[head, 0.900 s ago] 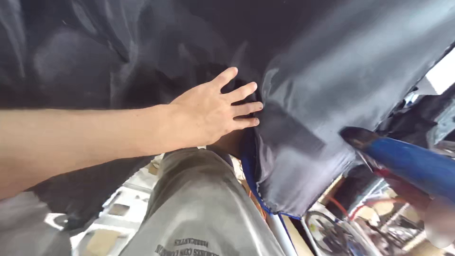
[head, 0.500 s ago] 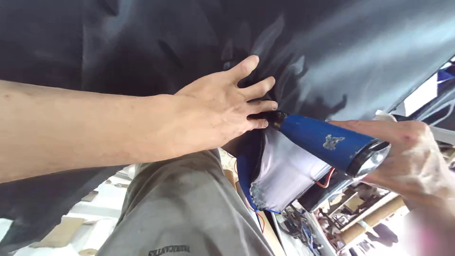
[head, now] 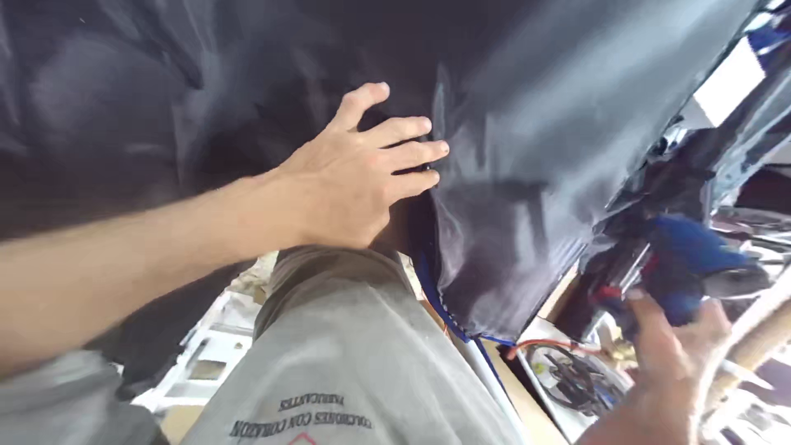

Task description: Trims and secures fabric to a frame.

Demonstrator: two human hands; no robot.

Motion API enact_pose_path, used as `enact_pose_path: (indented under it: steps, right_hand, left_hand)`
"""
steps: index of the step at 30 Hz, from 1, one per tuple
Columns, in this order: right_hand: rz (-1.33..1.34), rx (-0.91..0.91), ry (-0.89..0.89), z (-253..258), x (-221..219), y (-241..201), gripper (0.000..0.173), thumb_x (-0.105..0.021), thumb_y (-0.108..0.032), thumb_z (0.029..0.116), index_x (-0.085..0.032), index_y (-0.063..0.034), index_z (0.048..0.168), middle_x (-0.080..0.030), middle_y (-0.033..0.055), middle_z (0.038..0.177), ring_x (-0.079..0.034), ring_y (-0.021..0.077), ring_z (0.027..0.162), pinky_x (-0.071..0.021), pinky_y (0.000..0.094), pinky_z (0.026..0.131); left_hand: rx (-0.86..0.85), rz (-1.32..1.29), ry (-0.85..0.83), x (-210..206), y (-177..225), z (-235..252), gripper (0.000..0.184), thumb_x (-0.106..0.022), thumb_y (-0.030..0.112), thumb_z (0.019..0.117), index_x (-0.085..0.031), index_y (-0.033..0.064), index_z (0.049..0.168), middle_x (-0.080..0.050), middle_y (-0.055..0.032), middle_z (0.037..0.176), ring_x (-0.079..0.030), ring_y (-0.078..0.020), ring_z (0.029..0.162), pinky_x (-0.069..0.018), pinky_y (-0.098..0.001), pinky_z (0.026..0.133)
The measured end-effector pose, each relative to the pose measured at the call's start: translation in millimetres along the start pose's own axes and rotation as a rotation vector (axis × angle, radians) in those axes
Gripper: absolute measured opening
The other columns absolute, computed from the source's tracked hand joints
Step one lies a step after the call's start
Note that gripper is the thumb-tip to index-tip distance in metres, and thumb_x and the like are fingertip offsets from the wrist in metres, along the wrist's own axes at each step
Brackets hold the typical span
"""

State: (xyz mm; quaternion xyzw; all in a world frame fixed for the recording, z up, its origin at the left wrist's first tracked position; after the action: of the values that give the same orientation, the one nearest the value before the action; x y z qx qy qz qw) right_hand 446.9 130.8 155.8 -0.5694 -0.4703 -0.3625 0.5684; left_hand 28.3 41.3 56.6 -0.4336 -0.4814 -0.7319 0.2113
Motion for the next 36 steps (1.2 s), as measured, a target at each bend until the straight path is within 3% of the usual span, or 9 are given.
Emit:
enact_pose_path:
  steps: [3,7,14,18,22,25,29,32,36]
  right_hand:
    - [-0.048,-0.248,0.124,-36.6,-11.5,95.9,0.048,-0.065,-0.033,0.0959,-0.063,0.006,0.125,-0.069,0.0209,0.107,-0.069,0.0222,0.094,-0.0576,0.0449,0.087]
    - [-0.28,-0.477,0.135,-48.2,-52.4,195.1,0.057,-0.064,-0.041,0.0967,-0.061,-0.0007,0.137,-0.067,0.0312,0.122,-0.063,0.0491,0.116,-0.0447,0.0702,0.099]
    - [-0.037,-0.348,0.107,-37.5,-65.6,236.7,0.048,-0.07,-0.036,0.0937,-0.068,0.0008,0.124,-0.071,0.0257,0.11,-0.069,0.0374,0.102,-0.0508,0.0613,0.093]
    - [0.272,-0.252,0.191,-44.3,-15.8,206.3,0.037,-0.07,-0.023,0.0938,-0.063,0.005,0.117,-0.067,0.0048,0.084,-0.065,0.0076,0.066,-0.0596,0.0315,0.063]
    - [0.333,-0.076,0.144,-24.4,49.3,125.5,0.028,-0.065,-0.012,0.0933,-0.056,0.0058,0.113,-0.067,-0.0039,0.089,-0.069,0.0033,0.078,-0.0617,0.0281,0.076]
    - [0.536,0.297,-0.259,30.5,71.1,80.4,0.035,-0.066,-0.007,0.0954,-0.054,-0.0022,0.128,-0.075,0.0019,0.106,-0.074,0.0181,0.096,-0.0615,0.042,0.09]
    - [0.456,0.599,-0.56,96.0,63.5,-23.3,0.052,-0.077,-0.01,0.0877,-0.052,-0.0229,0.132,-0.071,-0.0108,0.118,-0.07,0.0109,0.106,-0.0596,0.0391,0.094]
    - [0.165,0.895,-0.636,107.3,26.7,-109.1,0.049,-0.08,-0.029,0.0882,-0.06,-0.0072,0.127,-0.071,-0.0013,0.114,-0.07,0.0084,0.101,-0.0602,0.0344,0.091]
    - [-0.19,1.189,-0.545,83.2,-39.3,-195.4,0.036,-0.073,-0.047,0.0856,-0.071,-0.0142,0.101,-0.071,-0.0014,0.087,-0.068,0.0042,0.08,-0.0579,0.0348,0.069]
  left_hand:
    - [0.232,-0.195,0.317,10.7,38.3,-8.9,0.027,-0.058,0.022,0.0899,-0.076,0.0084,0.104,-0.069,-0.0108,0.126,-0.063,-0.0259,0.118,-0.0471,-0.0478,0.099]
    - [0.798,-0.596,0.474,-73.7,58.6,-32.6,0.024,-0.06,0.028,0.1001,-0.072,0.007,0.098,-0.061,-0.0111,0.136,-0.068,-0.0127,0.108,-0.0612,-0.0317,0.087]
    - [1.123,-0.589,0.742,-118.2,81.1,-35.2,0.031,-0.067,0.04,0.0959,-0.071,0.0101,0.088,-0.063,-0.0092,0.134,-0.067,-0.0142,0.114,-0.0618,-0.0334,0.087]
    - [1.145,-0.535,0.782,-118.4,79.5,-31.9,0.028,-0.064,0.033,0.0981,-0.073,0.0083,0.088,-0.064,-0.0076,0.134,-0.063,-0.0147,0.122,-0.0572,-0.0357,0.096]
    - [1.144,-0.46,0.783,-115.0,81.6,-28.2,0.025,-0.062,0.024,0.0989,-0.071,0.0062,0.084,-0.061,-0.0069,0.138,-0.064,-0.0162,0.117,-0.0564,-0.0395,0.094]
    - [1.192,-0.409,0.754,-109.3,84.1,-26.8,0.024,-0.061,0.021,0.0991,-0.071,0.0048,0.084,-0.06,-0.0081,0.136,-0.067,-0.0172,0.106,-0.0586,-0.0401,0.086]
    - [1.273,-0.372,0.7,-106.1,87.1,-21.8,0.022,-0.06,0.018,0.0987,-0.069,0.0031,0.085,-0.058,-0.0118,0.135,-0.068,-0.0219,0.099,-0.0594,-0.0445,0.079]
    - [1.349,-0.326,0.648,-104.4,88.6,-17.3,0.02,-0.058,0.017,0.0993,-0.068,0.0026,0.091,-0.058,-0.0125,0.135,-0.069,-0.0232,0.092,-0.0595,-0.0453,0.076]
    - [1.383,-0.325,0.672,-105.4,91.9,-16.9,0.018,-0.059,0.016,0.099,-0.068,0.001,0.095,-0.059,-0.0141,0.132,-0.069,-0.027,0.091,-0.0597,-0.0483,0.076]
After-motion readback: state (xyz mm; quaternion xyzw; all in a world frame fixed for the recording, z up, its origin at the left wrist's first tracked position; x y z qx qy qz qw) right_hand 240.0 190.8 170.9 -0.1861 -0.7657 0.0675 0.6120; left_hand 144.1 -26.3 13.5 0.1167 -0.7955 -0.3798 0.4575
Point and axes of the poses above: each hand's wrist, its own z-axis towards the middle knuckle, its own x-axis out of the back of the hand, y = z × x, the point moved 8 cm from there along z, towards the middle knuckle
